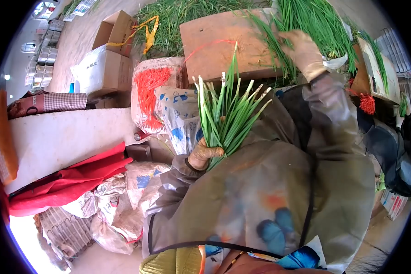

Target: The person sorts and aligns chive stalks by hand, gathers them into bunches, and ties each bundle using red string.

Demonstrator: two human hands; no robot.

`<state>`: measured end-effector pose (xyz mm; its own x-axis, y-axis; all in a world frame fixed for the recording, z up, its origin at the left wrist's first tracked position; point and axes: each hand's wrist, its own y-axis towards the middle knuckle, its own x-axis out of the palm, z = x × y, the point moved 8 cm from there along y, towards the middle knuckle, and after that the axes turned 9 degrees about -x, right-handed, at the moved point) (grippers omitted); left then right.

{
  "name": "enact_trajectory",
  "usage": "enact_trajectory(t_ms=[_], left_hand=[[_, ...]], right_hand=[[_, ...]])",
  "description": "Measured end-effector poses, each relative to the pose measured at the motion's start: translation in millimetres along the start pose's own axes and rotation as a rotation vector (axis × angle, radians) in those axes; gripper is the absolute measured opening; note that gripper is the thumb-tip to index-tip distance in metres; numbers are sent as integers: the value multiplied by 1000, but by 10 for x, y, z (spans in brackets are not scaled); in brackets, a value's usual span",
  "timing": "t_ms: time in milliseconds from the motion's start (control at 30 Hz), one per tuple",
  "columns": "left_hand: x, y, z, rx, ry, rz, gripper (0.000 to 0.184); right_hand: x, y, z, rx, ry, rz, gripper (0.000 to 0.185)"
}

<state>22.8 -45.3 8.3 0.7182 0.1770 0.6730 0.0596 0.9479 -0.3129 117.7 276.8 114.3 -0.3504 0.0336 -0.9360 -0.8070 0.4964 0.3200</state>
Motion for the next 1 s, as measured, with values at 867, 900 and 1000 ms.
enact_trajectory(t_ms=[867, 900, 1000], left_hand=[[8, -65, -206, -293, -64, 60, 54], [-6, -69, -221, -299, -69, 60, 54], [-12, -71, -220, -313, -73, 48, 53]], right_hand=[[586, 223, -61, 131, 297, -25, 30], [690, 195, 101, 296, 125, -444, 29], [725, 126, 222, 46, -258, -415, 26]])
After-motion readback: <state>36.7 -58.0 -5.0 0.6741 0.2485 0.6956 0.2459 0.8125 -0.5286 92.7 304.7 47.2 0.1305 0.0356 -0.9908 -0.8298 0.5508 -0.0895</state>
